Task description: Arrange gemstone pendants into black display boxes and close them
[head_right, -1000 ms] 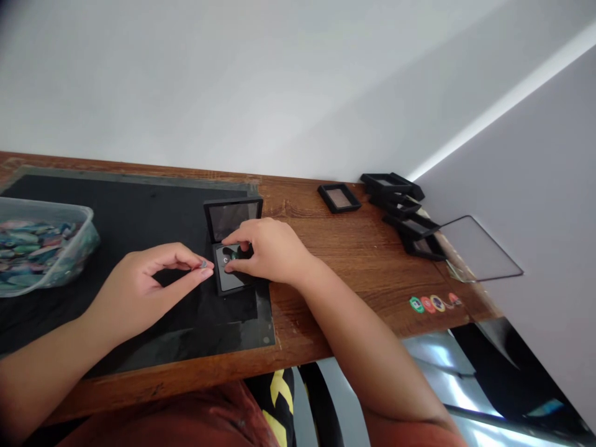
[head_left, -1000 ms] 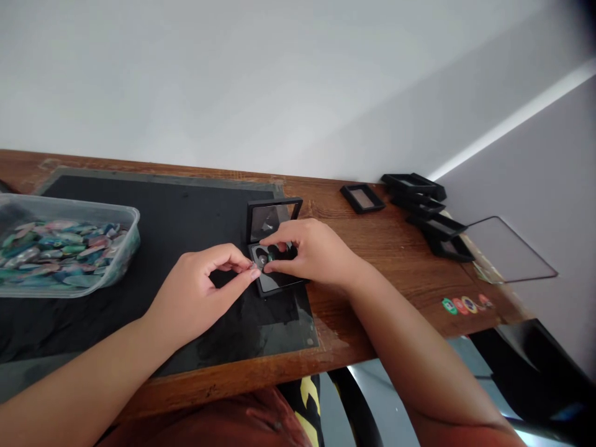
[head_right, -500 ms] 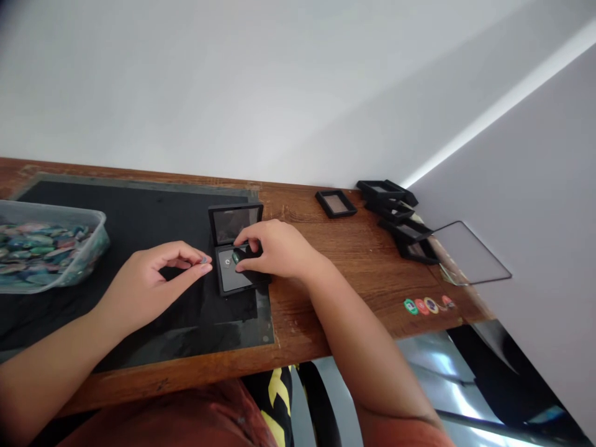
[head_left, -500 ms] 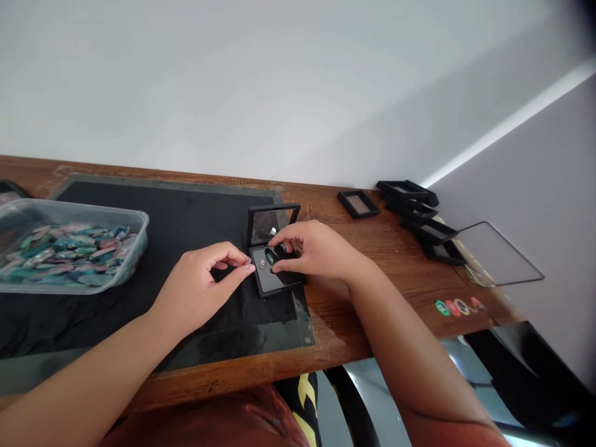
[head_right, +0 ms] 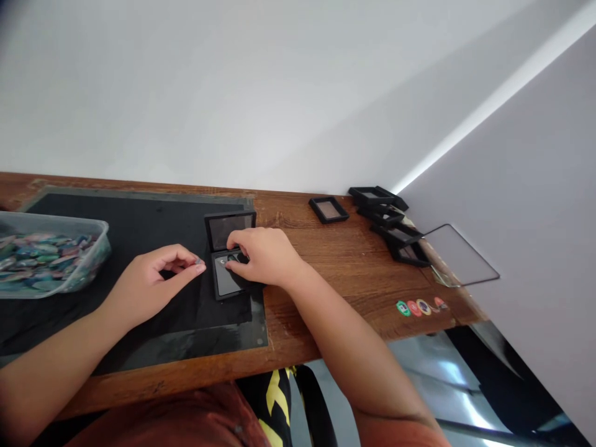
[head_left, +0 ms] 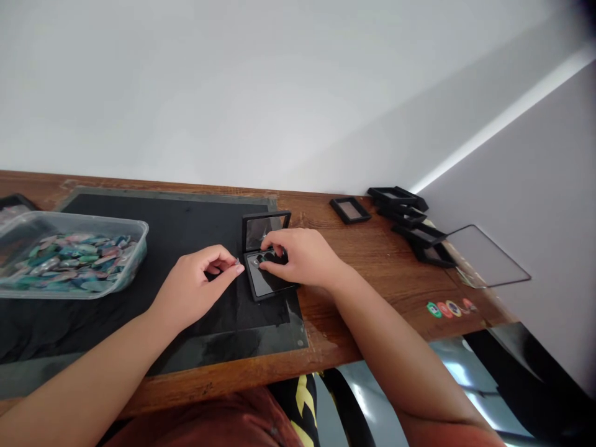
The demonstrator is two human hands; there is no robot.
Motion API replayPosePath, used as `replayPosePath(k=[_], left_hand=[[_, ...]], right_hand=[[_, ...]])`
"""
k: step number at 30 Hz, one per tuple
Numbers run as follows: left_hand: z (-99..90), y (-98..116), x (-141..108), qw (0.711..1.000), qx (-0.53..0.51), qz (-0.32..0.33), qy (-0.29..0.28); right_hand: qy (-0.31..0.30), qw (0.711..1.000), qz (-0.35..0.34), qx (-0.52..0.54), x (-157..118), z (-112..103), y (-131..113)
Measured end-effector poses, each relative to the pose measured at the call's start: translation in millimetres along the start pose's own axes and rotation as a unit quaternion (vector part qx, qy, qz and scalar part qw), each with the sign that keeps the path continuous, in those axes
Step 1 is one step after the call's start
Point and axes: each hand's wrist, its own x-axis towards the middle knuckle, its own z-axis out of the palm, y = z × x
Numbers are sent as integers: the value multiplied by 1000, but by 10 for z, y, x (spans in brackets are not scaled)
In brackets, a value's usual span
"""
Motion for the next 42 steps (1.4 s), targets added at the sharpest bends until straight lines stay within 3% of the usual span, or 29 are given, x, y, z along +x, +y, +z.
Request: replayPosePath(k=[3, 8, 15, 20, 25, 32, 37, 42], left_hand=[[0, -17, 3, 1000, 6, 3, -8], [4, -48, 22, 1000, 12, 4, 0], [6, -42, 28, 998, 22, 45, 30], [0, -31, 39, 997, 9, 65, 45], [5, -34, 45, 996, 5, 64, 57], [19, 1, 46, 988, -157, 10, -11], [35, 8, 42, 966, -251, 13, -53], [38, 30, 29, 949, -305, -4, -76]], right_hand=[[-8, 1000, 7, 25, -12, -48, 34], [-70, 992, 1, 100, -46, -148, 112], [-92, 985, -27, 145, -7, -55, 118], [-59, 986, -41, 153, 1, -16, 111], [47, 983, -87, 152, -47, -5, 51], [119, 968, -208, 79, -68, 69, -62], [213, 930, -292, 58, -30, 169, -49], [179, 929, -297, 132, -37, 156, -49]])
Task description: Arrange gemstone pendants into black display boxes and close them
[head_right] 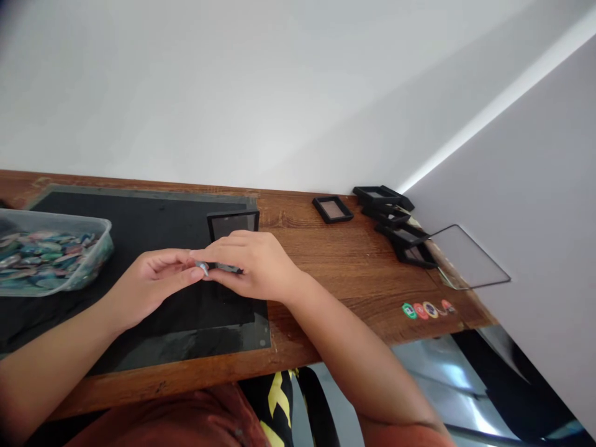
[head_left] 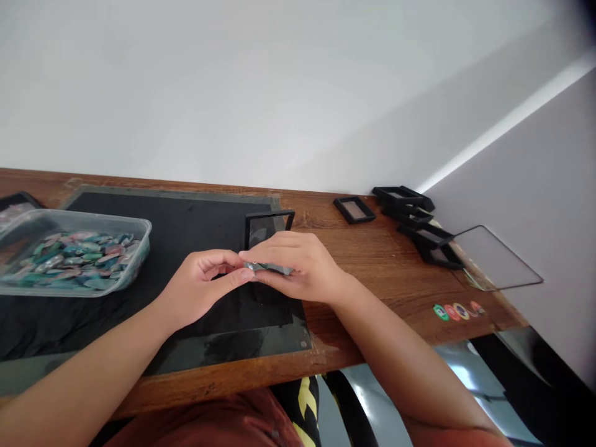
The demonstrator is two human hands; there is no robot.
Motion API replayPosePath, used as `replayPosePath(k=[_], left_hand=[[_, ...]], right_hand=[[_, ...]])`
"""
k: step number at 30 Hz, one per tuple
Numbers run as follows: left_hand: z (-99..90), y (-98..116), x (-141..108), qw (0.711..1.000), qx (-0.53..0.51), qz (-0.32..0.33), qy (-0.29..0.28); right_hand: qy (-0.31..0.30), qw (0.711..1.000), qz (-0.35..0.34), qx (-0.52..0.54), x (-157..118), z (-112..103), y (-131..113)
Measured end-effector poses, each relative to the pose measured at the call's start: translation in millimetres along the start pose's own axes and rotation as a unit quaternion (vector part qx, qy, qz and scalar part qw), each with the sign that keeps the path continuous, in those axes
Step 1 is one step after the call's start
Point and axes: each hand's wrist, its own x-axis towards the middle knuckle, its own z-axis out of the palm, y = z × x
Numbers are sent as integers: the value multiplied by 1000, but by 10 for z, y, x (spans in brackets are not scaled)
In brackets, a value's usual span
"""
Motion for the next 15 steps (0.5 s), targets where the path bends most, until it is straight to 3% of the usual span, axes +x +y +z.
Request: replayPosePath(k=[7, 15], left_hand=[[27, 41, 8, 998, -53, -29, -7], [12, 43, 9, 998, 36, -23, 36]], right_hand=[[-12, 996, 59, 65, 3, -34, -29], [-27, 982, 185, 33, -25, -145, -4]])
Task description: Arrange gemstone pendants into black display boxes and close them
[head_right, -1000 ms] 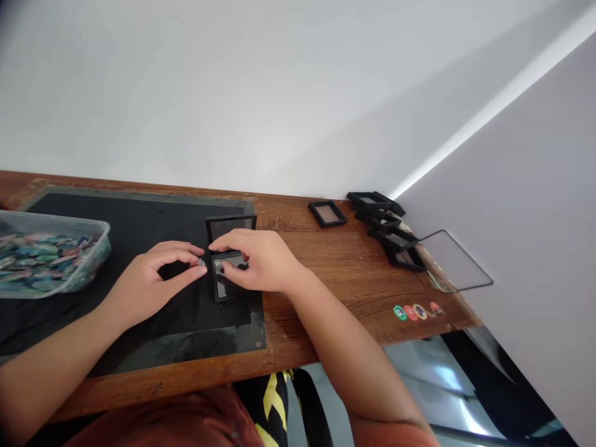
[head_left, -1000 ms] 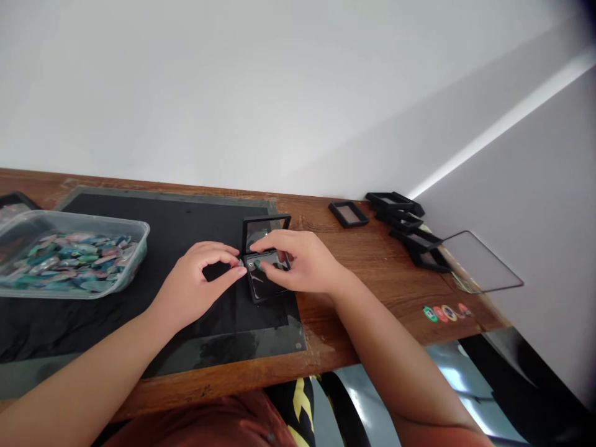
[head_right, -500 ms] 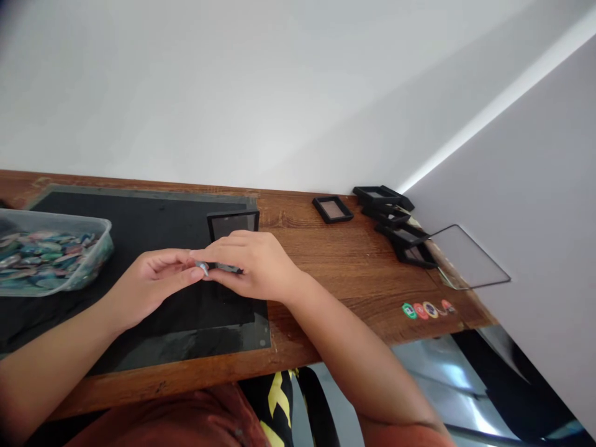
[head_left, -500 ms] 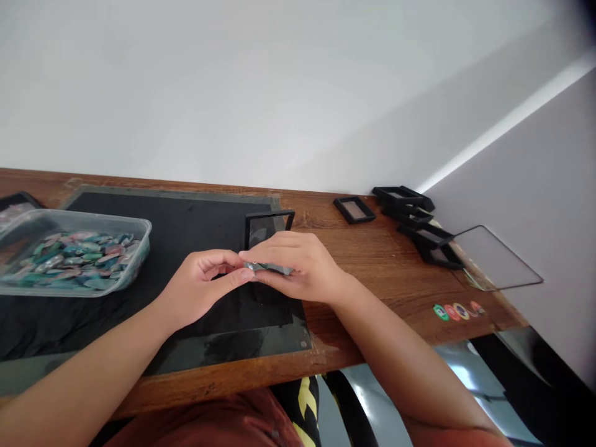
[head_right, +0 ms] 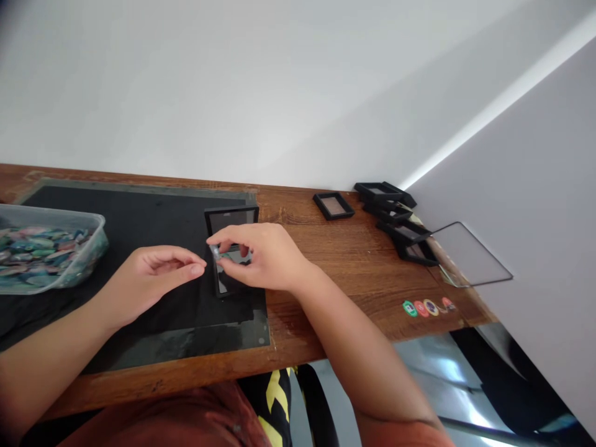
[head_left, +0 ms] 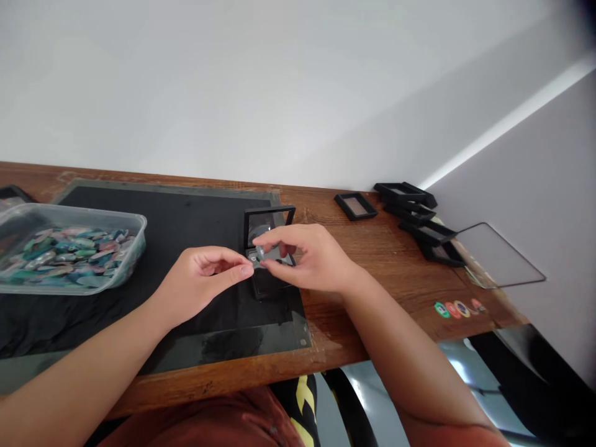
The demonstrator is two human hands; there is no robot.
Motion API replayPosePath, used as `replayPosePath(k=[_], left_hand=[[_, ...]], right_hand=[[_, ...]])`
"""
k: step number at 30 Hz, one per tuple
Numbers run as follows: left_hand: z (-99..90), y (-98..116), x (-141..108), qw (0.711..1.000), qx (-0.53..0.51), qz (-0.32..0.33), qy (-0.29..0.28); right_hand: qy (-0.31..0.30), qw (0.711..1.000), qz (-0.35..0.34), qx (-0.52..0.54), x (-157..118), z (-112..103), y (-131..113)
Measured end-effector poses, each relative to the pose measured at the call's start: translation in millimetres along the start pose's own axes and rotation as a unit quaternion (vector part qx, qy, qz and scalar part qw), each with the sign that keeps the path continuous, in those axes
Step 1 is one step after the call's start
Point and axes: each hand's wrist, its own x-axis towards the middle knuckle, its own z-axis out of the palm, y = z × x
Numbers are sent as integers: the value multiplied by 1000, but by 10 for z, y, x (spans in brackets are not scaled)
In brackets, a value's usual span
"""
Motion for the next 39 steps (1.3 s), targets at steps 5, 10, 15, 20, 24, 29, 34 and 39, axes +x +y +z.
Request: replayPosePath(k=[5, 10, 15, 20, 24, 29, 34, 39], left_hand=[[-31, -18, -19, 996, 72, -18, 39], [-38, 0, -33, 987, 153, 0, 49], [-27, 33, -29, 980, 193, 19, 43], [-44, 25, -58, 973, 224, 38, 46], [-57, -1, -65, 965, 243, 73, 65], [-46, -11, -49, 963, 240, 101, 65], [-41, -7, -56, 954, 265, 122, 72], [-44, -10, -71, 945, 291, 134, 60]], right_hand=[[-73, 980, 146, -110, 21, -185, 17], [-147, 957, 200, -151, 40, -208, 0], [-160, 949, 229, -142, 62, -192, 18], [-174, 948, 240, -113, 78, -174, 29], [-174, 951, 239, -88, 77, -133, 37], [-168, 955, 233, -71, 59, -142, 82], [-144, 969, 191, -59, 33, -165, 53], [-51, 993, 81, 71, 29, 11, -40]])
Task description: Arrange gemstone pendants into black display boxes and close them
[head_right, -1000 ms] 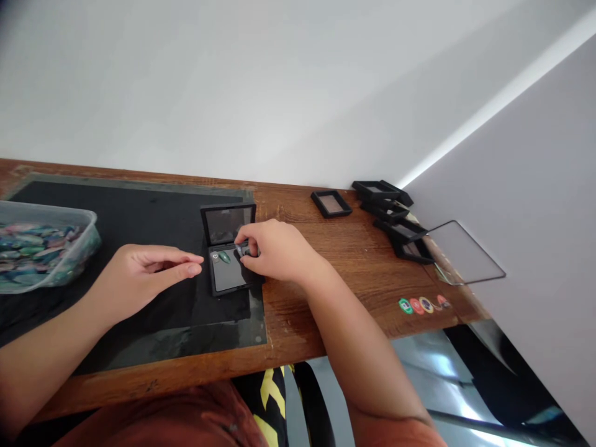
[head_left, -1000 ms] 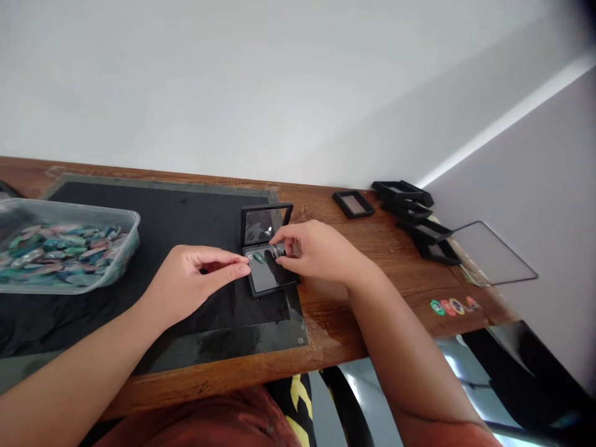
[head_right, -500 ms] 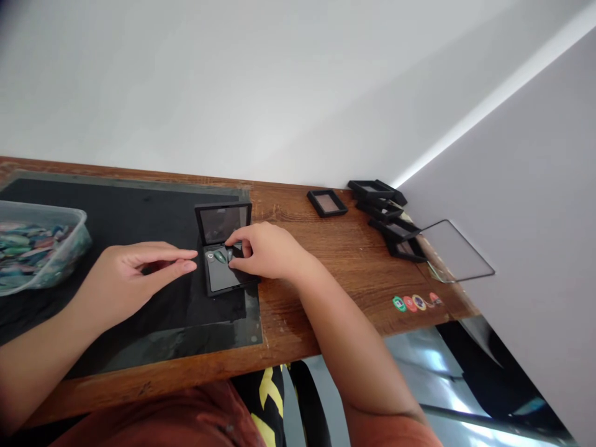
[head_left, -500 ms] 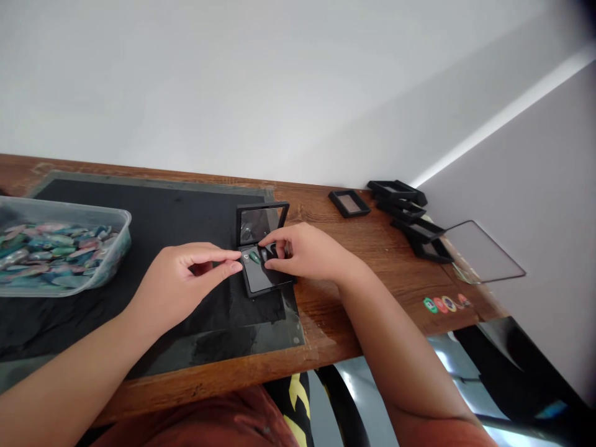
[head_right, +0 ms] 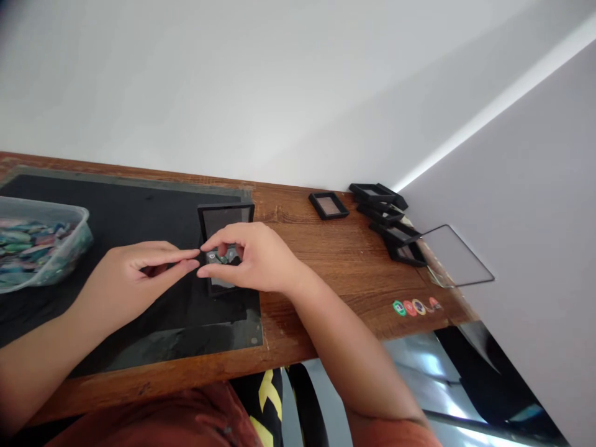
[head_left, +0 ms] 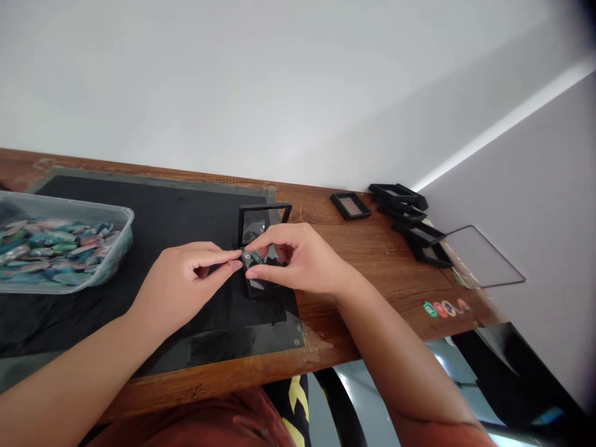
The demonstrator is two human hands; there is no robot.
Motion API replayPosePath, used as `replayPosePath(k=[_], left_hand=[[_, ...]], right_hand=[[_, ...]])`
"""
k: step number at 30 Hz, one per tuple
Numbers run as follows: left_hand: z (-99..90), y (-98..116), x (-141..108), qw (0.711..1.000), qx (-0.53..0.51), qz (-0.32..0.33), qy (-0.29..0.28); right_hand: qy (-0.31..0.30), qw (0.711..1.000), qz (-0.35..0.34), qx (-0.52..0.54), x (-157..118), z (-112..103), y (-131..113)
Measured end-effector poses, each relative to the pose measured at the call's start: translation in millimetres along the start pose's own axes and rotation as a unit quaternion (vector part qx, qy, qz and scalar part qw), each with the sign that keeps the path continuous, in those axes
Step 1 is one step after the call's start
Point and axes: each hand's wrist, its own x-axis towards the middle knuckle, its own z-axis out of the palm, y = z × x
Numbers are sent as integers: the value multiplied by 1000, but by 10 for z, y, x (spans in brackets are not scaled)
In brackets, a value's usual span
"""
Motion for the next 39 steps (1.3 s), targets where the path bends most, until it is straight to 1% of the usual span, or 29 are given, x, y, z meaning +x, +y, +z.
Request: replayPosePath(k=[2, 4, 8, 12, 14, 18, 21, 24, 27, 30, 32, 35, 39], left_hand=[[1, -13, -3, 1000, 15, 4, -8], [2, -26, -6, 999, 33, 0, -14], [6, -12, -6, 998, 62, -7, -18], [20, 57, -6, 995, 103, 5, -10], [29, 80, -11, 993, 116, 16, -13], [36, 87, -34, 995, 94, 19, -14], [31, 85, -50, 999, 38, 1, 11], [27, 84, -49, 999, 10, 1, 50], [26, 79, -38, 993, 42, 40, 102], [21, 80, -35, 980, 60, 99, 159], [13, 87, -36, 971, 58, 140, 185], [-6, 102, -27, 963, 52, 180, 194], [-29, 109, 10, 952, 82, 224, 191]], right_hand=[[18, 998, -49, 22, 15, 99, -16], [27, 996, -82, 12, 31, 181, -20], [42, 995, -91, -6, 53, 266, -7], [77, 992, -101, 9, 64, 276, -5], [78, 993, -90, 11, 74, 268, -14], [75, 996, -14, 45, 98, 258, -35], [97, 992, 28, 71, 106, 264, -37], [125, 988, 42, 83, 107, 279, -33], [139, 984, 46, 99, 109, 309, -45], [154, 978, 49, 132, 107, 352, -77], [149, 973, 51, 169, 101, 372, -95], [117, 969, 55, 211, 88, 369, -106], [86, 972, 47, 216, 68, 340, -114]])
